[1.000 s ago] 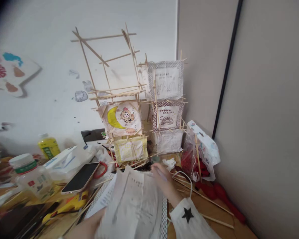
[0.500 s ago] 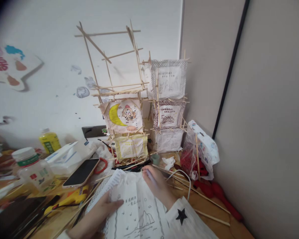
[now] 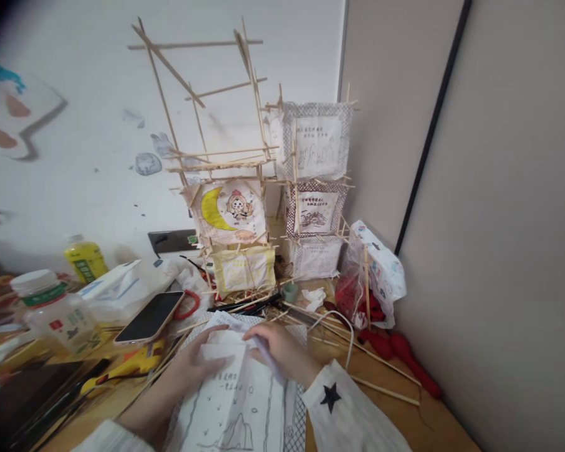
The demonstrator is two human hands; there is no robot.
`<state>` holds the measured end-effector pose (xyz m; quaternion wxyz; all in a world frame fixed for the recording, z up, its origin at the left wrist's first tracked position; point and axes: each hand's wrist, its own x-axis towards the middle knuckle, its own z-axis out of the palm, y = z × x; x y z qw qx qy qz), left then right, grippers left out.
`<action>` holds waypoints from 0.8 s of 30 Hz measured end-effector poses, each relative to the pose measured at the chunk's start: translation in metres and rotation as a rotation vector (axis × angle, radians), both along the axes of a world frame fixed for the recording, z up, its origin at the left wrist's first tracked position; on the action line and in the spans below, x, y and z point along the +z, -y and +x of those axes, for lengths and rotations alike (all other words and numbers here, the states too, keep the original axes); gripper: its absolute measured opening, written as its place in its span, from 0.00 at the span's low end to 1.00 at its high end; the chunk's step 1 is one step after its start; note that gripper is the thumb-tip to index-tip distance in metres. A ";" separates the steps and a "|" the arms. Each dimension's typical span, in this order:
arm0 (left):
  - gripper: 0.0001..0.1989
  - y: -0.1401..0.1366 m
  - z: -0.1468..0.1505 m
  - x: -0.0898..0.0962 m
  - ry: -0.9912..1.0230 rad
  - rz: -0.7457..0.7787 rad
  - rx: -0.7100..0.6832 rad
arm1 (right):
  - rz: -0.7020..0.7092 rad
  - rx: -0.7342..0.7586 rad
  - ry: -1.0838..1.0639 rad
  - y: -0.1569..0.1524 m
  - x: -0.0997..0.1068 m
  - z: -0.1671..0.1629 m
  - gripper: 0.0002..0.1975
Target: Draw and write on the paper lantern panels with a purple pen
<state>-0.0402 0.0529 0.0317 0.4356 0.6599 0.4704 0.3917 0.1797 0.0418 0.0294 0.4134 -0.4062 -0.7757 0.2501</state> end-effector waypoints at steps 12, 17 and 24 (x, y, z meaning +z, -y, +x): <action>0.30 0.012 0.000 0.008 -0.655 0.791 -0.178 | -0.195 -0.037 -0.287 0.008 0.006 0.006 0.13; 0.27 0.037 0.013 0.028 -0.722 0.826 -0.653 | -0.418 0.040 -0.297 0.015 -0.005 0.005 0.07; 0.12 0.051 0.025 0.037 -0.563 0.762 -0.697 | -0.307 -0.140 -0.264 0.020 -0.003 0.005 0.13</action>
